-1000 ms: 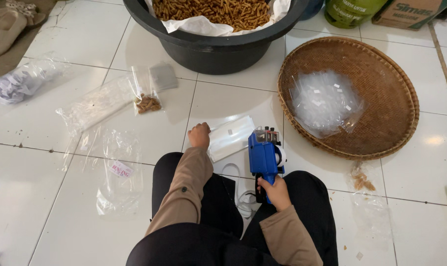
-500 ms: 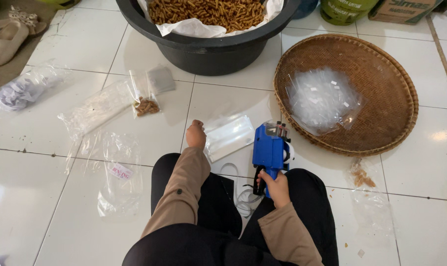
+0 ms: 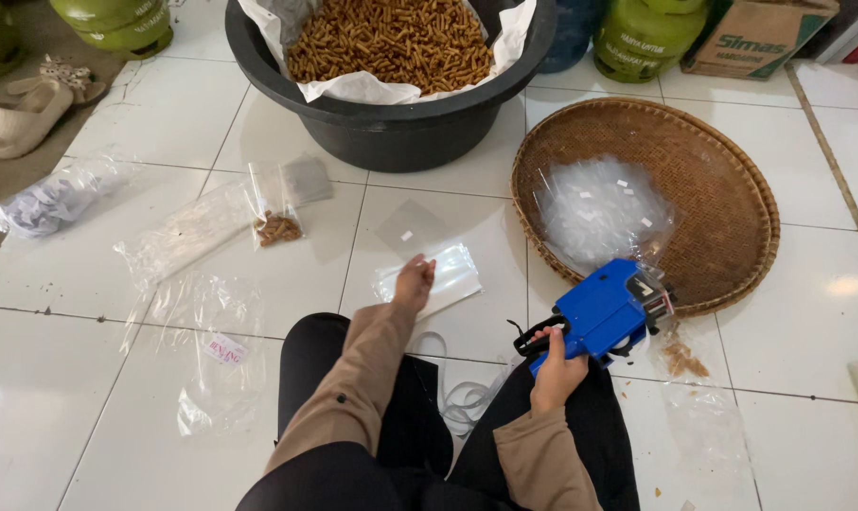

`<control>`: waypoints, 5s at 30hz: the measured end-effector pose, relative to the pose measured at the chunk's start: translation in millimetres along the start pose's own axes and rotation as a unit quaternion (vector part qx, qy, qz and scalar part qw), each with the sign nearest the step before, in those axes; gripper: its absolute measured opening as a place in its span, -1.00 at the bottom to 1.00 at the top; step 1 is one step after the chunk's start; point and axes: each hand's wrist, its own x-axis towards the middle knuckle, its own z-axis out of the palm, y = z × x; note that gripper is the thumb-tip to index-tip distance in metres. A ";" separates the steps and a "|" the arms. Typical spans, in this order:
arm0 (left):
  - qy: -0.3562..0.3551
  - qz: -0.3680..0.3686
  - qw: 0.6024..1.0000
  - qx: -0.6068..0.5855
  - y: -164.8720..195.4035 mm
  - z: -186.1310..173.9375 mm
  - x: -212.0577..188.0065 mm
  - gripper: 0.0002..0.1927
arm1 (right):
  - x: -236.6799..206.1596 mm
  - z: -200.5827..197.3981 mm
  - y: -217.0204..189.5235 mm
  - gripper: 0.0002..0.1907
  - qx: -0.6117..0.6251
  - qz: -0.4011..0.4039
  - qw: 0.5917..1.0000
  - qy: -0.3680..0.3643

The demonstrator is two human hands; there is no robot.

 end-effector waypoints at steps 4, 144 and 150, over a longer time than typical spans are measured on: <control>-0.085 -0.052 0.992 0.080 -66.0 59.5 -6.3 -0.61 | 3.6 -0.4 -0.1 -0.76 0.006 -0.026 0.999 0.020; 0.006 0.085 0.424 0.901 26.0 -62.3 -1.3 0.02 | -11.3 -6.3 41.9 -0.67 -0.510 0.170 0.727 -0.427; 0.110 0.137 0.509 0.843 34.9 -68.8 7.2 -0.13 | -11.0 -26.3 33.9 -0.77 -0.284 0.240 0.859 -0.353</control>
